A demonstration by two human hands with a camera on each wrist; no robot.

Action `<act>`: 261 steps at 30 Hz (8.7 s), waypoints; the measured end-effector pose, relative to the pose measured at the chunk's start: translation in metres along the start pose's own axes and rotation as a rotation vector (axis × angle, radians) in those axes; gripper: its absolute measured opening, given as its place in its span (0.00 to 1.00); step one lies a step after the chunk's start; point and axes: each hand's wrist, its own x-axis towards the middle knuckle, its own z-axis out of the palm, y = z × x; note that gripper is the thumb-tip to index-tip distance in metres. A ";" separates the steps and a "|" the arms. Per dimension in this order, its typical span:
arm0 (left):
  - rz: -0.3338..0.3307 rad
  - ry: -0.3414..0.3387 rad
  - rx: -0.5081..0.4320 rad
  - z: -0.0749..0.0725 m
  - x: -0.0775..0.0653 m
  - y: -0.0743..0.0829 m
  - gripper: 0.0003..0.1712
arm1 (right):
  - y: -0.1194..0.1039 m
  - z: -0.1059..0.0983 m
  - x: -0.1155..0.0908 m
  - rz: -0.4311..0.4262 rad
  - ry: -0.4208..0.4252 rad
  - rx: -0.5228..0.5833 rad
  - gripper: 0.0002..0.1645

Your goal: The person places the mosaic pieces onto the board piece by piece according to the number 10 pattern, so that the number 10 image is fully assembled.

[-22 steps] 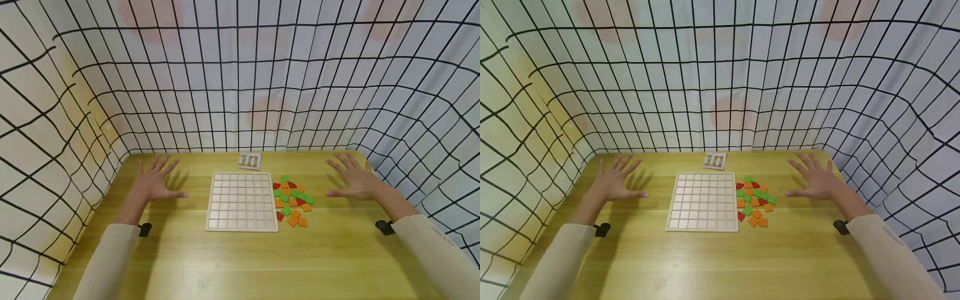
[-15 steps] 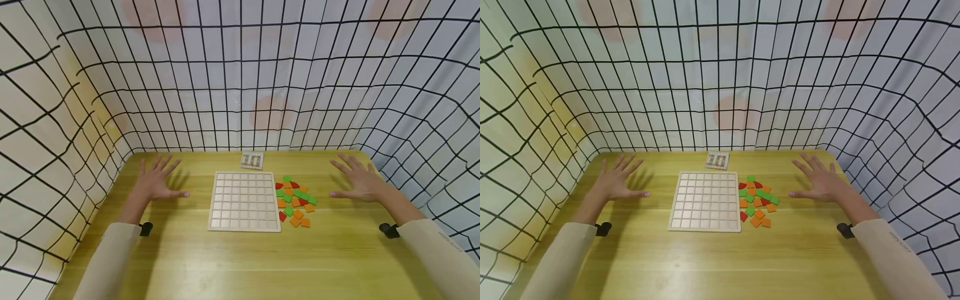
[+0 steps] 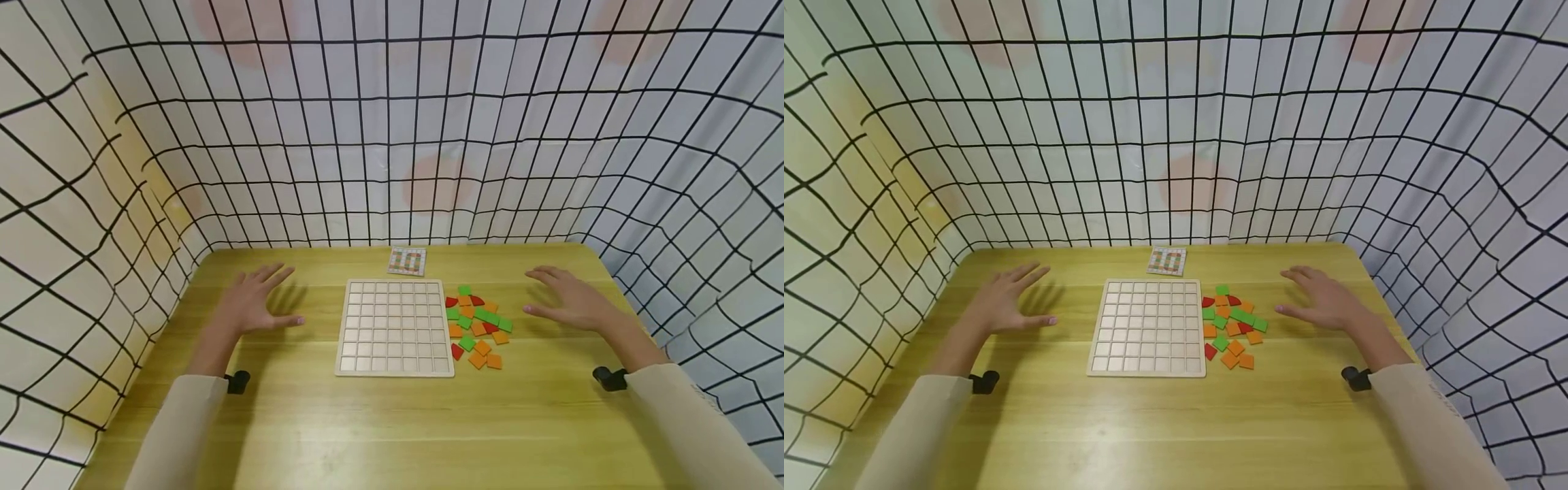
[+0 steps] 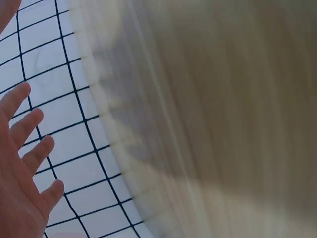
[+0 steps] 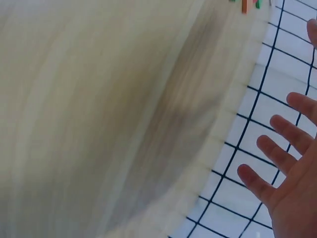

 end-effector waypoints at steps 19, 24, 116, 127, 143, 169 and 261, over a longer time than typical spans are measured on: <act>0.042 -0.013 -0.145 0.027 -0.007 0.043 0.66 | -0.051 0.050 0.036 -0.010 0.107 0.206 0.32; 0.073 -0.006 -0.164 0.032 -0.008 0.059 0.68 | -0.056 0.057 0.043 -0.009 0.100 0.225 0.30; 0.134 -0.155 -0.290 0.051 -0.015 0.078 0.68 | -0.152 0.082 0.091 0.026 0.102 0.366 0.19; 0.142 -0.150 -0.293 0.052 -0.013 0.078 0.68 | -0.164 0.089 0.109 -0.005 0.096 0.303 0.20; 0.142 -0.159 -0.295 0.051 -0.013 0.077 0.69 | -0.170 0.095 0.114 0.003 0.109 0.273 0.18; 0.136 -0.165 -0.295 0.051 -0.011 0.079 0.69 | -0.144 0.078 0.094 0.057 0.155 0.318 0.19; 0.127 -0.154 -0.310 0.050 -0.014 0.080 0.68 | -0.131 0.071 0.089 0.003 0.134 0.388 0.19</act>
